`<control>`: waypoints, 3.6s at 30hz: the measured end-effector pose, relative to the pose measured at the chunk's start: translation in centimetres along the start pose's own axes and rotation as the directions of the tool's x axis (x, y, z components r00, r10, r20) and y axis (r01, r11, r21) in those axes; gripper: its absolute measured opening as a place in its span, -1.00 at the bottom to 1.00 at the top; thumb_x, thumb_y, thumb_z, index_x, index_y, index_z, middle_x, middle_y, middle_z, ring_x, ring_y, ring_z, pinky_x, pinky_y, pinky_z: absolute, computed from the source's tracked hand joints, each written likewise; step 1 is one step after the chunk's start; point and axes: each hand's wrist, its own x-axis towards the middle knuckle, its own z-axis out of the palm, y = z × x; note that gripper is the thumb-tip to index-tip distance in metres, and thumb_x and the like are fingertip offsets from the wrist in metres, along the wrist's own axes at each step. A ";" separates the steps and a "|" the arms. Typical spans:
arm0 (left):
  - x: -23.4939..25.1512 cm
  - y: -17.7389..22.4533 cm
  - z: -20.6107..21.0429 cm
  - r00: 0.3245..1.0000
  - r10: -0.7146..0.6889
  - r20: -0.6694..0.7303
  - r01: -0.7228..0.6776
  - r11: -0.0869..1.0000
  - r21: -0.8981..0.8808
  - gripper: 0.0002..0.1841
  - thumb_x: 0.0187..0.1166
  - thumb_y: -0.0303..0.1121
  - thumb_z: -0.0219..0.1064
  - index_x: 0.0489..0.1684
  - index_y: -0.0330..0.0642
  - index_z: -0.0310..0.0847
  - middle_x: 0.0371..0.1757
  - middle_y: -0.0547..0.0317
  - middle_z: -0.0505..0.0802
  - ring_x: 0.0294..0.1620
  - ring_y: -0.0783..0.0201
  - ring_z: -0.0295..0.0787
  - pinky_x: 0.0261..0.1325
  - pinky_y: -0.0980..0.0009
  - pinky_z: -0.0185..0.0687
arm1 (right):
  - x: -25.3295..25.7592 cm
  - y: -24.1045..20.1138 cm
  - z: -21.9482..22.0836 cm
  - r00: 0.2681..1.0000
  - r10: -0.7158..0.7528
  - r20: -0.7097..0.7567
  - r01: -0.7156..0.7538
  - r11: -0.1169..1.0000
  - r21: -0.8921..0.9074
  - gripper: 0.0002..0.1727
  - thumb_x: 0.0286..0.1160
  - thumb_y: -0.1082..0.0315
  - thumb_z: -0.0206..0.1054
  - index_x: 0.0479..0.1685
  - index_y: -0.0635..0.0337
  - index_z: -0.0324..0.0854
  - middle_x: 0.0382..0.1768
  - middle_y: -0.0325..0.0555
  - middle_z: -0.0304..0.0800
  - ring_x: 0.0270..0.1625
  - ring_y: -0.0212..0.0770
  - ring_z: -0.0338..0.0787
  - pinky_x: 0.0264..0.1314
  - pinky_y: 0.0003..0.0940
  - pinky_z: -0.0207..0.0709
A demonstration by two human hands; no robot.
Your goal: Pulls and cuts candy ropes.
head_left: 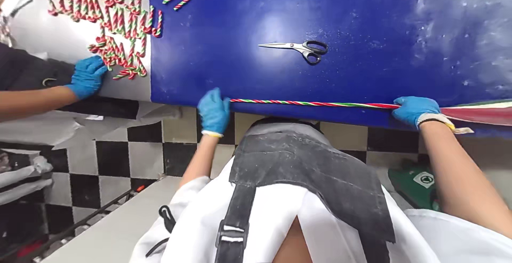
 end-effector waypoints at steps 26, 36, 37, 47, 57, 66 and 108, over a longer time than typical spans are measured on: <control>-2.6 42.3 4.5 0.435 0.885 0.169 -0.822 0.466 -0.328 -0.60 0.72 -0.39 0.17 0.49 -0.27 0.53 0.19 -0.24 0.84 0.25 -0.27 0.77 0.24 -0.22 0.65 | -1.4 -4.4 -0.7 0.990 -0.124 0.066 0.126 0.992 -0.022 -0.64 0.38 0.02 0.38 -0.06 0.09 0.80 0.00 0.21 0.86 0.18 0.33 0.79 0.15 0.48 0.48; 6.1 10.5 -0.3 0.539 0.785 0.306 -0.627 0.616 -0.477 -0.45 0.83 0.14 -0.07 0.12 -0.04 0.78 -0.03 0.03 0.91 0.12 0.00 0.85 0.24 -0.21 0.66 | -1.4 -5.6 0.1 0.999 -0.040 0.017 0.040 0.999 -0.030 -0.69 0.41 0.12 0.42 0.04 0.03 0.83 0.03 0.24 0.87 0.20 0.36 0.78 0.18 0.55 0.48; 7.1 6.3 -0.9 0.609 0.725 0.323 -0.582 0.685 -0.440 -0.45 0.82 0.14 -0.06 0.09 -0.03 0.79 -0.02 0.04 0.91 0.13 0.01 0.85 0.26 -0.20 0.66 | -1.4 -5.6 0.1 0.999 -0.040 0.018 0.040 0.999 -0.030 -0.69 0.41 0.13 0.43 0.03 0.05 0.83 0.03 0.27 0.86 0.20 0.39 0.77 0.18 0.56 0.47; 3.6 -15.6 -1.7 0.992 -0.114 0.055 0.116 0.993 -0.018 -0.47 0.81 -0.06 0.03 0.60 -0.18 0.48 0.49 -0.27 0.68 0.55 -0.28 0.57 0.55 -0.34 0.39 | -1.0 -6.3 0.3 0.999 0.035 0.038 -0.032 0.997 -0.077 -0.74 0.44 0.14 0.45 -0.03 0.07 0.82 -0.04 0.34 0.85 0.15 0.43 0.78 0.09 0.55 0.48; 12.9 -4.8 3.0 0.996 0.014 -0.084 -0.018 0.999 -0.048 0.07 0.62 0.48 -0.27 0.88 -0.32 -0.04 0.90 -0.28 0.10 0.95 -0.23 -0.21 0.84 -0.43 -0.55 | -0.7 -6.8 -0.4 0.996 0.069 0.058 -0.063 0.993 -0.099 -0.73 0.40 0.11 0.45 -0.11 0.08 0.83 -0.08 0.30 0.87 0.12 0.41 0.80 0.05 0.52 0.50; 8.9 -4.5 0.6 0.969 -0.207 0.138 0.210 0.978 -0.007 0.05 0.61 0.45 -0.18 0.90 -0.27 -0.08 0.90 -0.29 0.08 0.94 -0.32 -0.26 0.68 -0.65 -0.56 | -1.4 -7.5 -0.6 0.994 0.095 0.051 -0.091 0.994 -0.066 -0.71 0.39 0.09 0.43 -0.12 0.09 0.82 -0.08 0.30 0.86 0.12 0.41 0.79 0.07 0.52 0.48; 10.6 -10.2 4.0 0.889 -0.452 -0.069 0.449 0.892 -0.054 -0.08 0.71 0.33 -0.28 0.93 -0.17 -0.11 0.93 -0.18 0.06 0.95 -0.29 -0.32 0.73 -0.59 -0.58 | 5.6 -26.3 -10.2 0.768 -0.314 -0.557 0.345 0.937 -0.053 -0.56 0.70 0.28 0.11 0.49 0.14 0.58 0.40 0.42 0.62 0.35 0.58 0.64 0.19 0.66 0.40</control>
